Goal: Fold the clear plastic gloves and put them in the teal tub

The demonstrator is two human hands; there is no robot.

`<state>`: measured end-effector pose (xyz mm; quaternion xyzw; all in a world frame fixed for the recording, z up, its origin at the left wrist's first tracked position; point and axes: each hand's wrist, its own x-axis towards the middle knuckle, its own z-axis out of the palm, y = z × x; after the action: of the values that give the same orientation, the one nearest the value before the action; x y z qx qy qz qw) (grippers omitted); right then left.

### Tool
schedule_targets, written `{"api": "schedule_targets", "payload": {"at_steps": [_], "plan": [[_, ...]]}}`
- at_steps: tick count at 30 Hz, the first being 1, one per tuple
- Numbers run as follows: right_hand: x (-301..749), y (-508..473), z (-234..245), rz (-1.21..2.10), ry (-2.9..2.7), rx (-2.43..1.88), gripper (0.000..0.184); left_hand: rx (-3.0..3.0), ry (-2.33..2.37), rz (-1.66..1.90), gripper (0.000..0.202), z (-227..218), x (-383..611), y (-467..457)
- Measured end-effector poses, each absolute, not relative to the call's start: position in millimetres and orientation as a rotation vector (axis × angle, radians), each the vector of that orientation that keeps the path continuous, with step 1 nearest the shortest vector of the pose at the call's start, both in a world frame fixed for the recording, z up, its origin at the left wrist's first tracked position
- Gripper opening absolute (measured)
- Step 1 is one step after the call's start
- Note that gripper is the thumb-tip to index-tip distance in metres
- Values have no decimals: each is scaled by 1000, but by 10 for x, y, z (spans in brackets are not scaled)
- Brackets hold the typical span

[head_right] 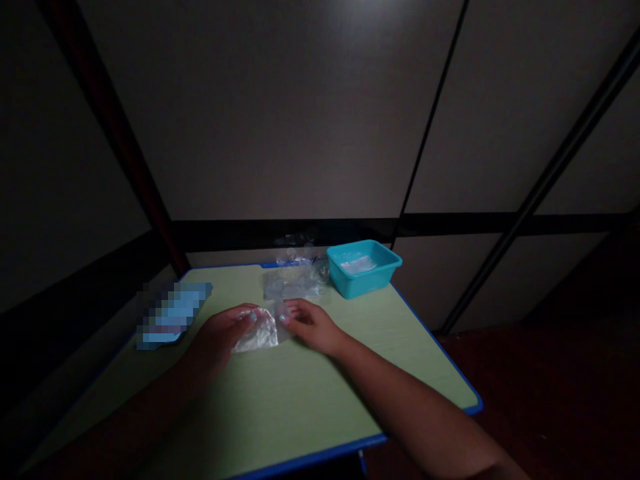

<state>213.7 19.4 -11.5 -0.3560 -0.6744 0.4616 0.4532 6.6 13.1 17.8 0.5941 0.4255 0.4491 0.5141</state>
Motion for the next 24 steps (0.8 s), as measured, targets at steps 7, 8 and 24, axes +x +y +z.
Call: {"api": "schedule_targets", "payload": {"at_steps": [7, 8, 24], "plan": [[1999, -19, 82, 1406, -1797, -519, 57, 1349, 741, 883, 56, 40, 116, 106], [1991, -28, 84, 1371, -1797, -538, 56, 1378, 744, 873, 56, 31, 107, 111], [2177, 29, 123, 829, -1870, -722, 37, 1591, 863, 924, 44, 34, 21, 159]]}}
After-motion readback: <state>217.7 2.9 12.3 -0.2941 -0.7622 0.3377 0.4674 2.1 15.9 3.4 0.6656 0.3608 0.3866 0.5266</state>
